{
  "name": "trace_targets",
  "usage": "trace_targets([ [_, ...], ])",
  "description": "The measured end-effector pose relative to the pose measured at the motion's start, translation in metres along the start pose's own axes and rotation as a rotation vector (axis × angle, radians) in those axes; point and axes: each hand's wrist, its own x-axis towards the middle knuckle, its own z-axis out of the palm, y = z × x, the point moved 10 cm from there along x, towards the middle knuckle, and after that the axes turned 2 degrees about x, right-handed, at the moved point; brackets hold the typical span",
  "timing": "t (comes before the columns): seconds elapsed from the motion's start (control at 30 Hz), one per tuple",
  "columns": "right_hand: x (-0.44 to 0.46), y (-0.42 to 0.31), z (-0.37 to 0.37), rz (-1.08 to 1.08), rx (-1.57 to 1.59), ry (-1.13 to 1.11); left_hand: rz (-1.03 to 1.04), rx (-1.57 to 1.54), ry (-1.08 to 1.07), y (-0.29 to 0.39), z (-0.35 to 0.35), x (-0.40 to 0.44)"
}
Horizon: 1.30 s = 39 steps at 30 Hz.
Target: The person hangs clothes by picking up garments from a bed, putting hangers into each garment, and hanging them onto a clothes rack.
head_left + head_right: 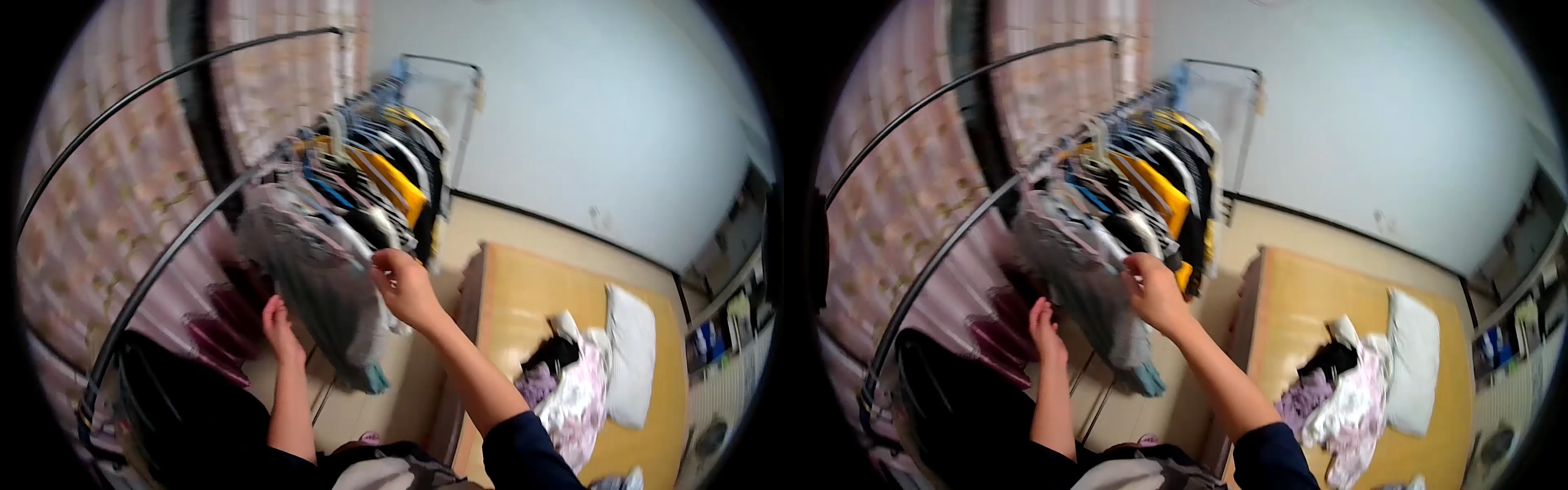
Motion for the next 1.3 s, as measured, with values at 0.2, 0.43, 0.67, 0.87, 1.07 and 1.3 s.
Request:
trace_targets([
  [0.2,-0.104,0.083,-0.069,0.163,-0.077,0.115,-0.153,0.038,-0.129,-0.057,0.010,-0.016],
  [0.43,-0.335,0.238,-0.133,0.734,-0.200,0.279,-0.392,-0.069,-0.409,-0.128,0.054,-0.070],
  [0.67,-0.548,0.309,-0.195,1.198,-0.279,0.498,-0.503,0.336,-0.645,-0.188,0.063,-0.183],
  [0.87,-0.586,0.336,-0.249,1.183,-0.464,0.628,-0.674,0.521,-0.873,-0.205,0.065,-0.286],
  [1.07,-0.612,0.387,-0.274,1.299,-0.408,0.648,-0.469,0.828,-1.159,-0.175,0.091,-0.346],
  [1.3,-0.665,0.328,-0.291,1.193,-0.242,1.268,-0.489,0.851,-1.338,-0.184,0.113,-0.395],
])
